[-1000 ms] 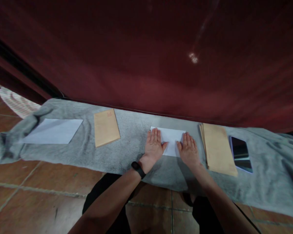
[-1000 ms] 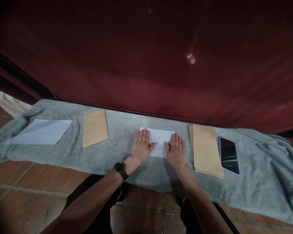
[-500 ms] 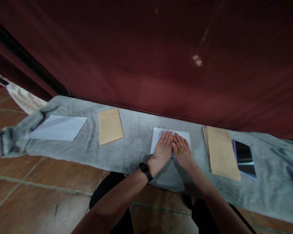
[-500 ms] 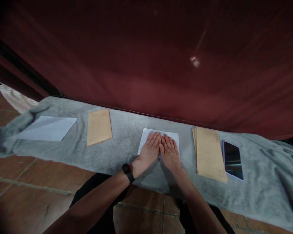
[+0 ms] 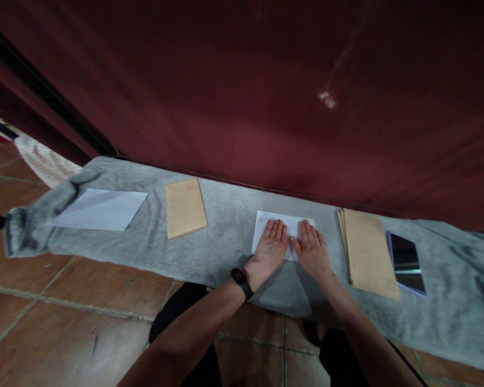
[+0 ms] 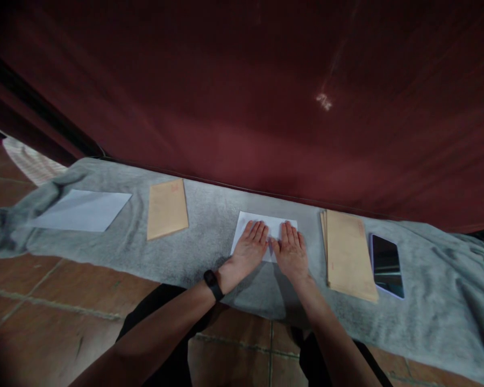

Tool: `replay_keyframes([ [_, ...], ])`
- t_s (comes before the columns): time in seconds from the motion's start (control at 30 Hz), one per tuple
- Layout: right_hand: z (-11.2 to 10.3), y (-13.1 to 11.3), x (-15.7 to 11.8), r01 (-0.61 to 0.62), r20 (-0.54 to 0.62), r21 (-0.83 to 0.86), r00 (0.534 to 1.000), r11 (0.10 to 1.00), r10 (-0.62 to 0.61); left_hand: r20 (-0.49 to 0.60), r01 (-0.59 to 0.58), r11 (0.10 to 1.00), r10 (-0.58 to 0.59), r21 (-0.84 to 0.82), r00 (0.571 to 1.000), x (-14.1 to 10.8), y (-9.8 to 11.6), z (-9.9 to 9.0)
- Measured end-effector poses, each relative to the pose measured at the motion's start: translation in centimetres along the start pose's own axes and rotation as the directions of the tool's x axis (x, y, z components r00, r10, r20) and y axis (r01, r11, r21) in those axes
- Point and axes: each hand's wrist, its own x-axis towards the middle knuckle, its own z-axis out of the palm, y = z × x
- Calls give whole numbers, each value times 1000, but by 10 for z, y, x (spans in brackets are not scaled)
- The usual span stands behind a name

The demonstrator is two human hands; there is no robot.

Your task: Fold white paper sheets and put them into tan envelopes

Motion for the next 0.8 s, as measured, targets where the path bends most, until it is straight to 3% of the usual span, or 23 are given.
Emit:
replay_keyframes([
  [0.47, -2, 25, -6, -15, -28, -244, 1000, 970, 8, 26, 28, 998, -27, -49, 999, -1, 0, 4],
  [0.63, -1, 25, -7, -42, -38, -264, 999, 964, 33, 23, 87, 982, -85, -169, 996, -6, -10, 9],
  [0.8, -2, 19, -6, -75, -40, -255, 997, 964, 67, 42, 189, 965, -184, -183, 982, -7, -25, 11],
])
